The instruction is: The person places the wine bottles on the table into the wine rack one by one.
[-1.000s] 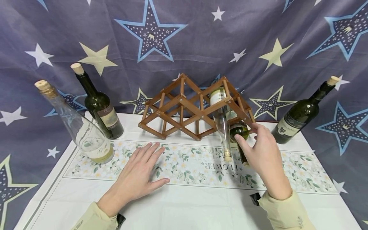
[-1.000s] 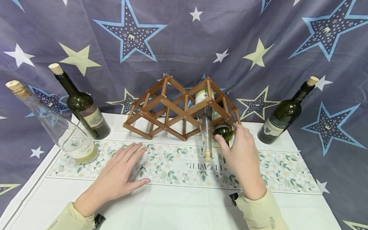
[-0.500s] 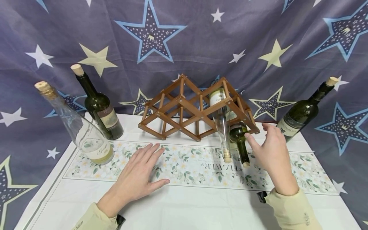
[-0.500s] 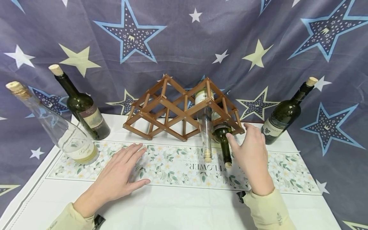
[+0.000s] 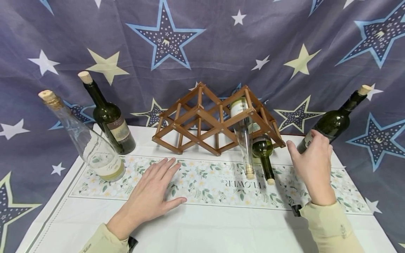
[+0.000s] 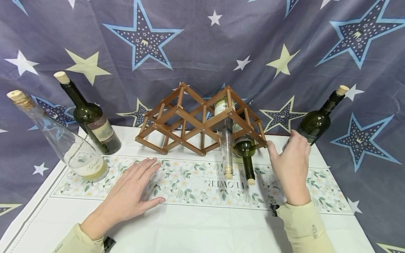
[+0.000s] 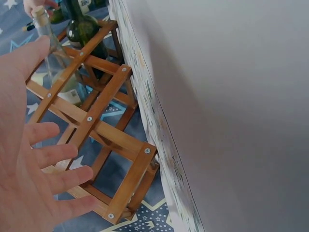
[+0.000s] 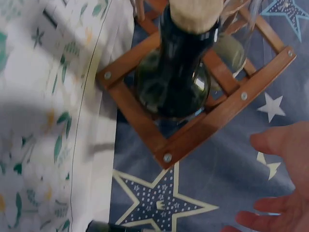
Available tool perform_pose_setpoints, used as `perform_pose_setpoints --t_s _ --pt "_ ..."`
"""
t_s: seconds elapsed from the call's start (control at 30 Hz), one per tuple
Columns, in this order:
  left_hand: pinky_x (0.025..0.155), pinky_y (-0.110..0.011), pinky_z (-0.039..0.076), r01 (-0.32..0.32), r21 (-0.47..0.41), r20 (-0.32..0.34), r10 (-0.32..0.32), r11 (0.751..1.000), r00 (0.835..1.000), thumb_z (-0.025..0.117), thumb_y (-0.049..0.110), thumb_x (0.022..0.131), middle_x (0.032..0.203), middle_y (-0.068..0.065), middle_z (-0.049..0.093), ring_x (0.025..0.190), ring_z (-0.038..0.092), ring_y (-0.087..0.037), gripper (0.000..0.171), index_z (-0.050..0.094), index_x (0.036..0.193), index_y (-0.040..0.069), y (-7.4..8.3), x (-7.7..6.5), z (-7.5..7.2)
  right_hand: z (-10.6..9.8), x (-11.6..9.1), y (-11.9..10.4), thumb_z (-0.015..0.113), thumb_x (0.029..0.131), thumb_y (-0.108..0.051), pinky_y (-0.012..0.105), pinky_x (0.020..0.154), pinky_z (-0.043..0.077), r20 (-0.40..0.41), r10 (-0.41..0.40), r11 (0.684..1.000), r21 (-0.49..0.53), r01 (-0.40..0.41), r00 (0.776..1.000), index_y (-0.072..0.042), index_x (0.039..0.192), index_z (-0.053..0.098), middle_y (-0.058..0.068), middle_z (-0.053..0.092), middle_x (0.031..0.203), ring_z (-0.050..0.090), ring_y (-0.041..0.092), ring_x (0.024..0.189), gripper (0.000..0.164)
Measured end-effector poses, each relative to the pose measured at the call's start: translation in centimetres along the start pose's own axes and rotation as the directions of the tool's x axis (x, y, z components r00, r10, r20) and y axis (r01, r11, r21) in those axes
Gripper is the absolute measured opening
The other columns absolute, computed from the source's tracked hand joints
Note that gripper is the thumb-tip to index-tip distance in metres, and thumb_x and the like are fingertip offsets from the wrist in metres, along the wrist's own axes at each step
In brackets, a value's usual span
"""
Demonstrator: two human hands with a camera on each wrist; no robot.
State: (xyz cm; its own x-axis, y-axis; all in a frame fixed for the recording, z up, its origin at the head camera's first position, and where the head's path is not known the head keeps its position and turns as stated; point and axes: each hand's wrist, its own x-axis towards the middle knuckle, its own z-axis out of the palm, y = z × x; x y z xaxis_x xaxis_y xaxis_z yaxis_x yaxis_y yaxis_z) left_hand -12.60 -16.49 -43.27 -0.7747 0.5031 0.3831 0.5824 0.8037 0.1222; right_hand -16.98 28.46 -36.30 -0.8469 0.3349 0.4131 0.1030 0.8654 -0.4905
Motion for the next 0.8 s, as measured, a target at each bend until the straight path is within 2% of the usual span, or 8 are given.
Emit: perform_pose_setpoints --t_s 0.17,0.47,0.8 --pt "0.116 -0.055 0.02 -0.001 0.0 0.002 0.001 1.0 1.0 0.058 0.077 0.081 0.157 -0.009 0.035 0.143 0.03 -0.034 0.099 0.036 0.156 0.016 0.0 0.0 0.0 -0.2 0.8 0.8 0.062 0.094 -0.043 0.062 0.1 0.03 -0.017 0.062 0.998 -0.011 -0.062 0.998 0.004 0.154 0.026 0.031 0.033 0.147 0.03 0.052 0.128 0.084" --pt "0.116 -0.054 0.019 0.0 -0.003 0.0 0.0 1.0 1.0 0.056 0.078 0.081 0.157 -0.009 0.034 0.144 0.029 -0.033 0.099 0.037 0.155 0.015 0.0 0.0 -0.2 -0.5 1.8 2.1 0.061 0.093 -0.045 0.062 0.101 0.029 -0.058 0.105 0.994 0.008 -0.105 0.993 0.001 0.155 0.024 0.03 0.031 0.148 0.028 0.051 0.13 0.085" --pt "0.116 -0.053 0.019 -0.001 0.002 -0.002 0.001 1.0 1.0 0.054 0.079 0.082 0.157 -0.008 0.034 0.143 0.03 -0.034 0.098 0.037 0.155 0.016 0.0 0.0 -0.2 -0.5 3.3 3.6 0.063 0.09 -0.047 0.061 0.1 0.031 -0.158 0.161 0.987 0.02 -0.16 0.974 -0.005 0.157 0.017 0.024 0.026 0.148 0.027 0.046 0.128 0.091"
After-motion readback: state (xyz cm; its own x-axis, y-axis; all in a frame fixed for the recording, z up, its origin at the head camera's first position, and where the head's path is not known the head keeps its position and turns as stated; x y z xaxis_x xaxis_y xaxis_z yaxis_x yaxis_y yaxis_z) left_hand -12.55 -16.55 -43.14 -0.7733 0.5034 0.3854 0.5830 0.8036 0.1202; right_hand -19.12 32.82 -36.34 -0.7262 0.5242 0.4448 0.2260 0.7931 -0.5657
